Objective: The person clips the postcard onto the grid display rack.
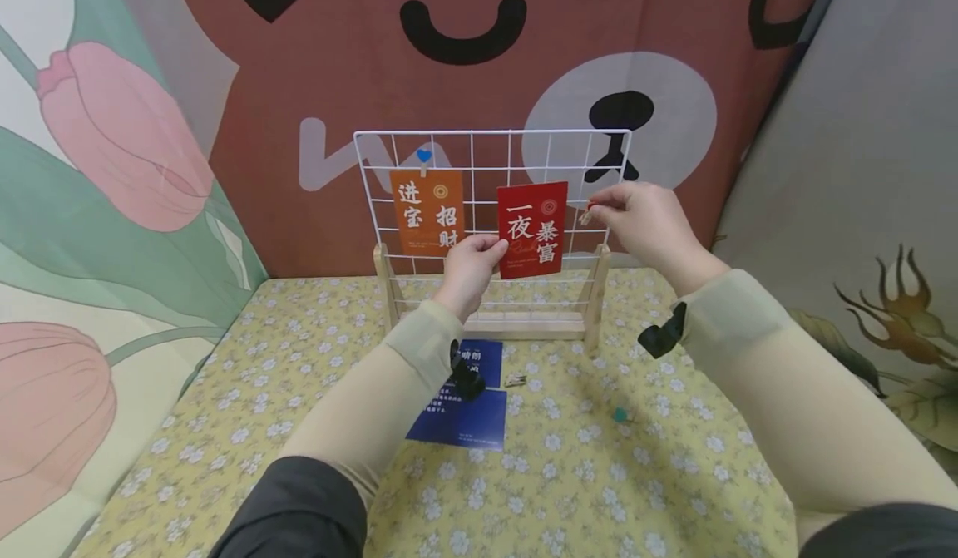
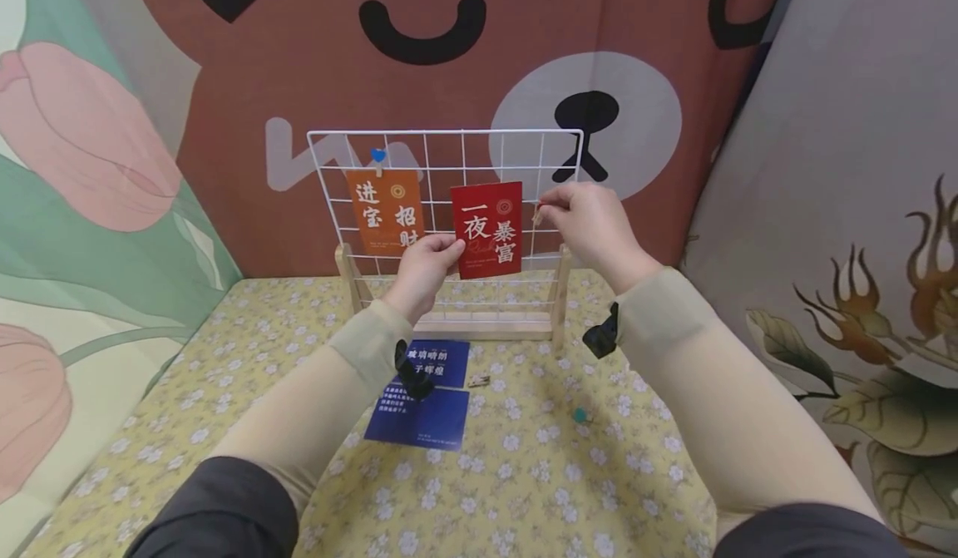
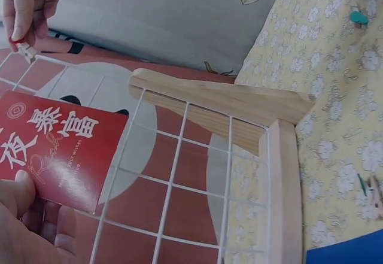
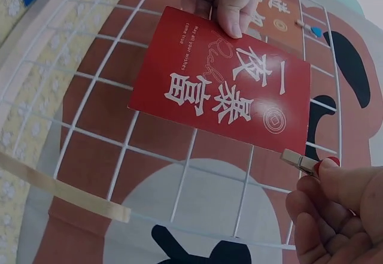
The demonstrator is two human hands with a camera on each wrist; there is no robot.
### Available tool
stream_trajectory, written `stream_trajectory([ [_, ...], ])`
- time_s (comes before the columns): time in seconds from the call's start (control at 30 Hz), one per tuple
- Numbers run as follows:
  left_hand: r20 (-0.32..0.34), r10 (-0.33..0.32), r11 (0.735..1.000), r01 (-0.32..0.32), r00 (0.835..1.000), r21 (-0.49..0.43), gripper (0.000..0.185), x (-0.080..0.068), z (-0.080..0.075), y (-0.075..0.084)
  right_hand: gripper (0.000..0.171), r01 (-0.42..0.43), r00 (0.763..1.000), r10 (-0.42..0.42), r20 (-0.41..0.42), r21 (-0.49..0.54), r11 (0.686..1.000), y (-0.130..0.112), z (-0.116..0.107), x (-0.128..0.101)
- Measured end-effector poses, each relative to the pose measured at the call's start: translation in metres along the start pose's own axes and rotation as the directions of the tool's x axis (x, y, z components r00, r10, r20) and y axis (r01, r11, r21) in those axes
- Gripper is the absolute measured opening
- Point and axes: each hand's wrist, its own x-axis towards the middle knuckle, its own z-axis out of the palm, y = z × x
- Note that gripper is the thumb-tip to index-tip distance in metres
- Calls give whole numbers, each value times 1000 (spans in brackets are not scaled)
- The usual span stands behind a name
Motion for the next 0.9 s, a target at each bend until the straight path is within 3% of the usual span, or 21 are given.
stream_trajectory([
  [0.3,3,-3,999,3,1000,36,24,6,12,14,31,58,995,-62,-82,-42,997,-7,-8,14],
  [0.57,-6,-24,999,24,1000,-28,26,6,21,12,25,150,976,-165,-144,-113,982,-16,-6,31],
  [0.9,-29,-40,997,38,999,-61,31,9,25,15,26,156,964,-179,-196,-131,979,-28,-8,44],
])
